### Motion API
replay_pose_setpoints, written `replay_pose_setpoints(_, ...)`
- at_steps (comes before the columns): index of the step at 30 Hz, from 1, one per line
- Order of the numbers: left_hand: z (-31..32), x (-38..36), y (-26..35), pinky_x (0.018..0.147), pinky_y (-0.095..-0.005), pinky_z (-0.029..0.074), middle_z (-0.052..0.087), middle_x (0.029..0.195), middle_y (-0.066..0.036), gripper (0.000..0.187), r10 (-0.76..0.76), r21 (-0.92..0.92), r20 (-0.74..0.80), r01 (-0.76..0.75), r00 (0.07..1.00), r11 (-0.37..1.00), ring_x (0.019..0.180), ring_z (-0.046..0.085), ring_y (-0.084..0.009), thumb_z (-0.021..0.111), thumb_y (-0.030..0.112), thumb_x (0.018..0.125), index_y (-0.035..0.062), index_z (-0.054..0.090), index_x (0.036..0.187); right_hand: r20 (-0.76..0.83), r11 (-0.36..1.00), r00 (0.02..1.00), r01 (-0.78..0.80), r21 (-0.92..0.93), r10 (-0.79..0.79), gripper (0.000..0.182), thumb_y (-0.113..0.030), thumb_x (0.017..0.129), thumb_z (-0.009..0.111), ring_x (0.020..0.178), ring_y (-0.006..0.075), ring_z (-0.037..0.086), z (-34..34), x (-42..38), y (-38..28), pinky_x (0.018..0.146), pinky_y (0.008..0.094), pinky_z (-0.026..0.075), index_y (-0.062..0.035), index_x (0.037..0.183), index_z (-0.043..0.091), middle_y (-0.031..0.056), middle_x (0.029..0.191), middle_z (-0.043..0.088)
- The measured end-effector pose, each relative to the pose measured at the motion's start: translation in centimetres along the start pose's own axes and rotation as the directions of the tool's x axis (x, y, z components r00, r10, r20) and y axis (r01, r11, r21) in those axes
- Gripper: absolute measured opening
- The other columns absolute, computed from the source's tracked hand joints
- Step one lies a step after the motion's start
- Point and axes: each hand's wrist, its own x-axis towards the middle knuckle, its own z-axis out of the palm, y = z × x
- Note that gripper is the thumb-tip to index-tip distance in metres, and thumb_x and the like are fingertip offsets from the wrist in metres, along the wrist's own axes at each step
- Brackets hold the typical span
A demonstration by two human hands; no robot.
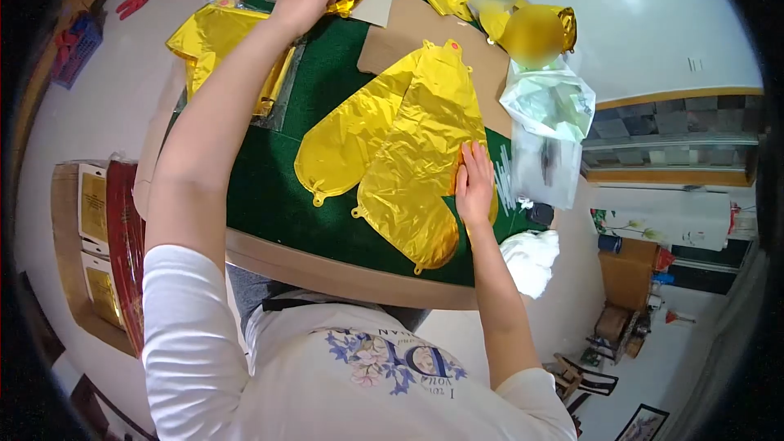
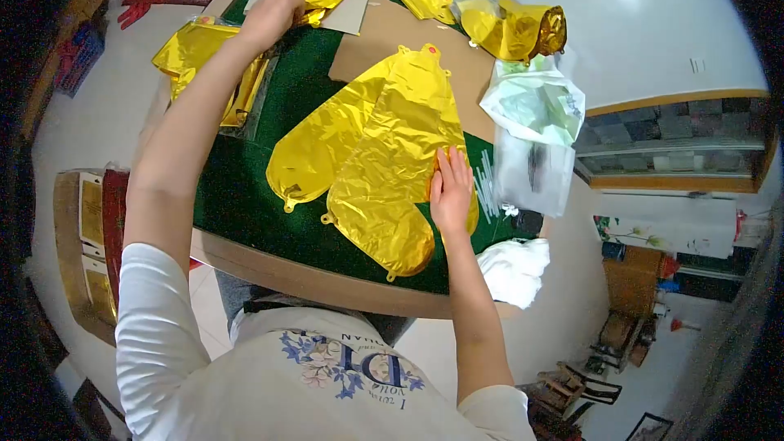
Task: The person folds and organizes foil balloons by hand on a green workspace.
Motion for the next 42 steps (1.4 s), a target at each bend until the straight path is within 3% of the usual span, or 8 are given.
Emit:
replay_pose_setpoints(7,1.7,-0.5,0.1,0.084,-0.0424,0.048,0.058,0.106,-0.011,0.016,0.001,0.088,-0.200,0.017,0.980,0.996,0.109,0.054,-0.0307,0.056,0.009,0.080,0.0081,0.066,0.092,0.016,1.000,1.000,-0.021,-0.009,0.021,0.040,-0.016,0.095,0.043,0.136,0.0308,0.033,0.0,0.1,-0.1,0.112,0.0457,0.021,-0.0125,0.135,0.050,0.0136,0.145,0.040)
replay_pose_setpoints(10,1.4,-1.6,1.2,0.085,-0.0434,0.045,0.055,0.109,-0.011,0.017,0.117,0.380,-0.398,0.047,0.910,0.924,0.110,0.050,-0.0312,0.057,0.012,0.081,0.0098,0.067,0.094,0.036,0.999,0.999,-0.020,-0.027,0.021,0.041,-0.017,0.096,0.042,0.137,0.0319,0.032,-0.4,0.2,-0.3,0.112,0.0456,0.021,-0.0118,0.136,0.048,0.0148,0.145,0.040)
replay_pose_setpoints(14,-0.8,-5.3,7.6,0.084,-0.0411,0.044,0.057,0.106,-0.014,0.020,-0.358,-0.077,-0.241,0.350,0.902,0.934,0.101,0.052,-0.0329,0.069,0.015,0.076,0.0098,0.065,0.095,0.034,1.000,0.999,-0.014,0.004,0.014,0.040,-0.017,0.096,0.044,0.137,0.0307,0.032,-0.3,0.3,-0.1,0.113,0.0461,0.020,-0.0130,0.135,0.049,0.0141,0.144,0.041)
replay_pose_setpoints(18,3.7,-9.7,14.7,0.088,-0.0429,0.044,0.061,0.101,-0.013,0.020,-0.176,-0.359,-0.087,0.134,0.981,0.924,0.099,0.054,-0.0315,0.069,0.016,0.075,0.0094,0.066,0.094,0.047,1.000,0.999,-0.024,0.012,0.024,0.041,-0.012,0.093,0.046,0.135,0.0318,0.036,-0.5,0.3,0.1,0.111,0.0445,0.024,-0.0102,0.134,0.051,0.0159,0.142,0.043)
replay_pose_setpoints(19,6.1,-10.5,16.9,0.091,-0.0428,0.044,0.061,0.106,-0.012,0.022,-0.330,-0.530,-0.121,0.221,0.936,0.819,0.103,0.054,-0.0324,0.069,0.020,0.076,0.0083,0.066,0.094,0.040,1.000,0.999,-0.020,0.001,0.020,0.041,-0.011,0.093,0.047,0.134,0.0322,0.037,-0.7,0.5,-0.1,0.111,0.0444,0.025,-0.0100,0.133,0.051,0.0161,0.142,0.044)
replay_pose_setpoints(21,6.5,-11.5,18.2,0.096,-0.0429,0.041,0.059,0.110,-0.011,0.024,-0.022,-0.364,-0.227,-0.064,0.974,0.929,0.110,0.051,-0.0305,0.068,0.020,0.078,0.0072,0.065,0.098,0.024,1.000,1.000,-0.002,-0.006,0.002,0.040,-0.011,0.093,0.048,0.134,0.0330,0.037,-0.3,0.2,0.3,0.110,0.0455,0.025,-0.0100,0.133,0.052,0.0157,0.142,0.044)
replay_pose_setpoints(32,4.7,-10.6,15.0,0.091,-0.0414,0.041,0.058,0.099,-0.007,0.019,-0.144,-0.414,-0.296,0.009,0.944,0.910,0.104,0.052,-0.0266,0.065,0.008,0.077,0.0070,0.064,0.096,0.058,1.000,0.998,-0.015,0.014,0.014,0.041,-0.012,0.093,0.046,0.135,0.0347,0.033,-0.4,0.5,0.0,0.111,0.0468,0.022,-0.0089,0.134,0.050,0.0157,0.144,0.040)
replay_pose_setpoints(42,4.5,-10.5,13.8,0.095,-0.0411,0.040,0.058,0.103,-0.007,0.021,-0.221,-0.431,-0.283,0.082,0.933,0.899,0.107,0.052,-0.0270,0.063,0.007,0.078,0.0065,0.062,0.099,0.218,0.908,0.969,-0.194,0.370,0.118,0.038,-0.016,0.096,0.051,0.136,0.0301,0.034,-2.1,1.8,1.4,0.110,0.0381,0.027,-0.0061,0.132,0.052,0.0148,0.144,0.041)
